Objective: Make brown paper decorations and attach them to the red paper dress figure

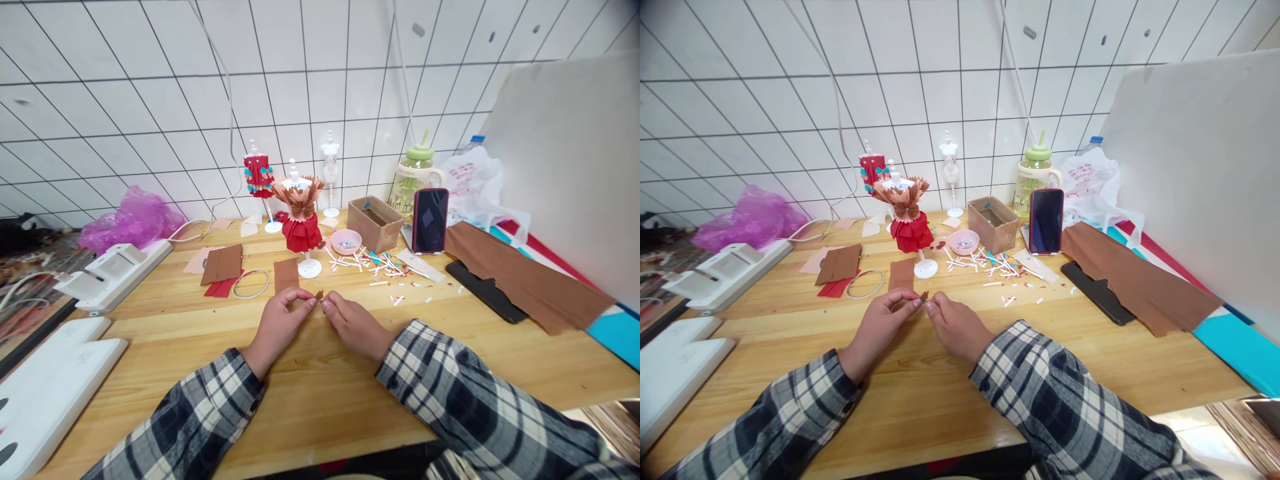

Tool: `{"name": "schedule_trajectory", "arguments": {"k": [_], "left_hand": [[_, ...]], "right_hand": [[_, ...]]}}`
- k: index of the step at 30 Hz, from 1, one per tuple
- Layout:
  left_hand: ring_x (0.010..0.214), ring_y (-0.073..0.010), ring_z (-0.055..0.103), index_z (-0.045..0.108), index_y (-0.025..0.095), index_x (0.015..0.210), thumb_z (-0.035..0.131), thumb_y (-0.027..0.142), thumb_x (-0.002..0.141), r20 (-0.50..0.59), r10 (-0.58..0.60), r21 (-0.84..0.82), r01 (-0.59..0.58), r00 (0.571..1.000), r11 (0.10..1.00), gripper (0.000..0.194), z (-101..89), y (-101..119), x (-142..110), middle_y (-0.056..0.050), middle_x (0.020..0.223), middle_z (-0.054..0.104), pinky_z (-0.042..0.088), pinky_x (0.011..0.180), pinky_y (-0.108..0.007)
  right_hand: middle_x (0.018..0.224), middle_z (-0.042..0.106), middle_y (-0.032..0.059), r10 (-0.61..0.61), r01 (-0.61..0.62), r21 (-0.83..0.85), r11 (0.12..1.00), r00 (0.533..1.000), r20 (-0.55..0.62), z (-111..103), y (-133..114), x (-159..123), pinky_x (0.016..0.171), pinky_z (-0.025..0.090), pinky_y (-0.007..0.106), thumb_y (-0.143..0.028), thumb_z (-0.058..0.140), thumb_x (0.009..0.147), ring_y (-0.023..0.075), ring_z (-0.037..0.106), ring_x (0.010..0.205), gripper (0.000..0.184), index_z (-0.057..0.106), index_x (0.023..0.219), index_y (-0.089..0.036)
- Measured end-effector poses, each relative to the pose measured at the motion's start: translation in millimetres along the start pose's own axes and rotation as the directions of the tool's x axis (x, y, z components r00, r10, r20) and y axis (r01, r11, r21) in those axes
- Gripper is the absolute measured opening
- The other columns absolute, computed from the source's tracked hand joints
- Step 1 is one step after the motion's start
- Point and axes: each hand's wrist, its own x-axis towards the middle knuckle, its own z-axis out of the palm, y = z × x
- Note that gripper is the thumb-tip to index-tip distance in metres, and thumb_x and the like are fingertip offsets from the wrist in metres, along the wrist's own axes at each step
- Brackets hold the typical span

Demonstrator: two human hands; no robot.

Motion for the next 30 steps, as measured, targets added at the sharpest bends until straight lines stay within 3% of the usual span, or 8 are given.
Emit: {"name": "schedule_trajectory", "arguments": {"k": [13, 22, 30], "left_hand": [[0.083, -0.0203, 0.065, 0.069, 0.019, 0.079, 0.065, 0.035, 0.075, 0.024, 0.044, -0.032, -0.043, 0.999, 0.999, 0.017, 1.9, -3.0, 0.0, -0.004, 0.084, 0.071, 0.05, 0.081, -0.033], [0.083, -0.021, 0.065, 0.069, 0.019, 0.08, 0.065, 0.036, 0.075, 0.052, 0.029, -0.093, -0.024, 0.998, 0.995, 0.018, 1.3, -5.0, 0.1, -0.005, 0.085, 0.071, 0.049, 0.082, -0.034], [0.084, -0.0208, 0.064, 0.067, 0.017, 0.081, 0.065, 0.037, 0.077, 0.089, -0.01, -0.142, 0.022, 0.996, 0.99, 0.021, 2.2, -7.1, -0.3, -0.006, 0.085, 0.07, 0.049, 0.079, -0.032]], "right_hand": [[0.061, 0.047, -0.0045, -0.011, 0.014, 0.143, 0.99, 1.0, -0.021, -0.8, -2.3, 3.0, 0.061, 0.037, 0.027, -0.037, 0.031, 0.097, 0.0138, 0.047, 0.06, 0.027, 0.04, 0.076, -0.023], [0.056, 0.041, -0.006, 0.06, -0.087, 0.42, 0.903, 0.995, 0.077, -1.4, -5.0, 4.7, 0.05, 0.033, 0.025, -0.045, 0.036, 0.094, 0.0112, 0.037, 0.049, 0.031, 0.038, 0.071, -0.023], [0.057, 0.043, -0.0048, 0.077, -0.082, 0.334, 0.939, 0.997, 0.028, 0.8, -4.1, 4.4, 0.055, 0.037, 0.025, -0.039, 0.032, 0.096, 0.0123, 0.042, 0.054, 0.031, 0.04, 0.07, -0.022]]}}
